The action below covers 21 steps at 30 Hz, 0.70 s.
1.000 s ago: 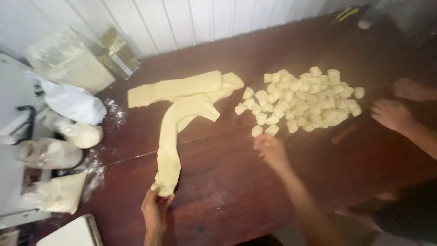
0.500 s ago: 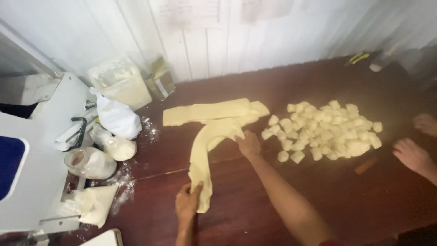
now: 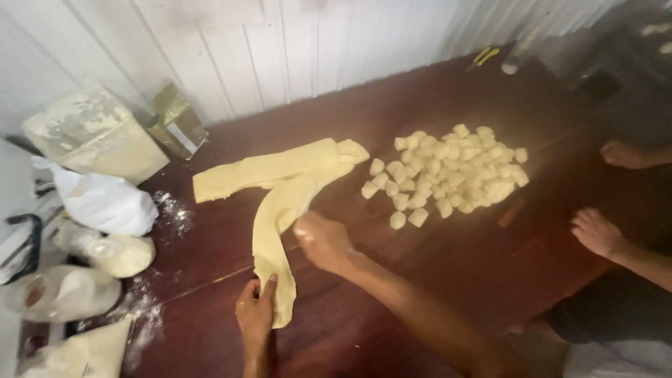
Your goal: The recorder rolls out and portions dough into small balls on a workbench.
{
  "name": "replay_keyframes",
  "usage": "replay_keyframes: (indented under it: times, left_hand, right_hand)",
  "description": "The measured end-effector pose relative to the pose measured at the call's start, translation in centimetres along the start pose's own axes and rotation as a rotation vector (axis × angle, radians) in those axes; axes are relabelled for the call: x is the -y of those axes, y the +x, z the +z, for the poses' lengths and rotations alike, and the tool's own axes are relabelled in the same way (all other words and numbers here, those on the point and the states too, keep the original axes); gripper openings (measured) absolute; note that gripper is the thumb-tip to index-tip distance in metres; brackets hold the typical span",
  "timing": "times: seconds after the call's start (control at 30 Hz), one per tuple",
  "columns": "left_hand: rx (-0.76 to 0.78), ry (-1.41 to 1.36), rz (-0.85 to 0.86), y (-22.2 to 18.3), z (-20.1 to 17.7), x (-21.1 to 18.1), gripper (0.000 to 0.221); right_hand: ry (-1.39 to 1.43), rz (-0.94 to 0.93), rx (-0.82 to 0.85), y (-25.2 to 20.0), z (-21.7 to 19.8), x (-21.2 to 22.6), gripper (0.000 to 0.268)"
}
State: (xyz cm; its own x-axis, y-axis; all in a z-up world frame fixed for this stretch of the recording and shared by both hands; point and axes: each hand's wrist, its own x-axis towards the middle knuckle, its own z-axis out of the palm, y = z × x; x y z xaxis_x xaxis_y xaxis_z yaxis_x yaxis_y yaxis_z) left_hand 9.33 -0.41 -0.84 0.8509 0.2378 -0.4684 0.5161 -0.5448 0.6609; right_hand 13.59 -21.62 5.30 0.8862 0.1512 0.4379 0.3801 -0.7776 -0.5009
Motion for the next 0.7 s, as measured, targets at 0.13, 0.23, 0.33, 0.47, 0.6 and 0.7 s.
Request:
replay_keyframes:
  times: [0.13, 0.23, 0.33, 0.47, 0.6, 0.7]
  left_hand:
    - [-0.099, 0.233, 0.226, -0.1, -3.2, -0.9, 0.035]
    - [-0.176, 0.354, 0.727, 3.0, -2.7, -5.6, 0.046]
    - [-0.086, 0.590, 1.142, 7.1, -0.3, -12.8, 0.051]
    - [0.148, 0.831, 1.340, 14.2, 5.3, -17.9, 0.075]
    - [0.263, 1.259, 1.418, 15.1, 6.9, -22.3, 0.064]
    - [0.394, 1.367, 1.256, 11.5, 4.8, -24.7, 0.056]
  right_hand:
    - [0.248, 0.210, -0.147, -2.4, -1.3, -2.5, 0.013]
    - [0.276, 0.269, -0.049, -3.1, -0.8, -4.0, 0.013]
    - [0.264, 0.154, 0.025, -3.8, -0.7, -3.7, 0.016]
    - [0.218, 0.007, 0.106, -3.4, -1.0, -5.5, 0.023]
    - [0.301, 0.357, 0.208, -0.3, -2.5, -8.5, 0.027]
    - [0.344, 0.378, 0.049, -0.2, -0.1, -12.3, 0.030]
